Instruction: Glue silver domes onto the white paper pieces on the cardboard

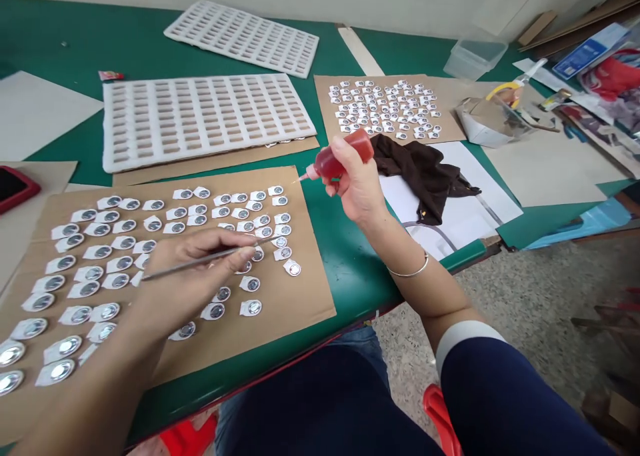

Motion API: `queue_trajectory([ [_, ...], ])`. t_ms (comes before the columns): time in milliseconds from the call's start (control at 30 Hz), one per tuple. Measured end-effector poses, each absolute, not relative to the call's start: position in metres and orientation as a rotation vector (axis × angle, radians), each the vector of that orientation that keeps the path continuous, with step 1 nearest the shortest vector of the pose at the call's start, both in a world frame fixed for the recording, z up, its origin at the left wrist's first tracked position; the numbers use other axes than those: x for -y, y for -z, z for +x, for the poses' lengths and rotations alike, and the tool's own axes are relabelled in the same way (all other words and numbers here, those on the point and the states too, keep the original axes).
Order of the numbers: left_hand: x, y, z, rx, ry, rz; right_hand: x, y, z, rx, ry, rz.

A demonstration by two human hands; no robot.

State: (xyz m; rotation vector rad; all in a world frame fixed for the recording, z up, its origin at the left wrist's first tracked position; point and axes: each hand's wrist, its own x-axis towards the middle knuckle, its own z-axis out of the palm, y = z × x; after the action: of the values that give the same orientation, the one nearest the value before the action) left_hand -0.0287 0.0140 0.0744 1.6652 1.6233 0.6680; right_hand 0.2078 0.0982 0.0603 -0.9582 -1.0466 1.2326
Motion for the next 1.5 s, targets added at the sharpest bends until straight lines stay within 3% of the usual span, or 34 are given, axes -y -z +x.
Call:
queue_trajectory([
  [300, -0.027, -0.068, -0.030, -1.739, -0.447, 1.853, -0.110, -0.051, 0.205, 1.096, -1.165, -0.993],
  [733, -0.023, -0.026, -0.008, -1.404, -0.803, 2.122, -0.113, -0.030, 0.192, 1.077, -1.226, -1.025],
  [1500, -0.022, -0.016, -0.009, -1.214, -0.895, 2.318, -0.097, -0.026, 0.178, 1.257, -1.207, -1.017],
])
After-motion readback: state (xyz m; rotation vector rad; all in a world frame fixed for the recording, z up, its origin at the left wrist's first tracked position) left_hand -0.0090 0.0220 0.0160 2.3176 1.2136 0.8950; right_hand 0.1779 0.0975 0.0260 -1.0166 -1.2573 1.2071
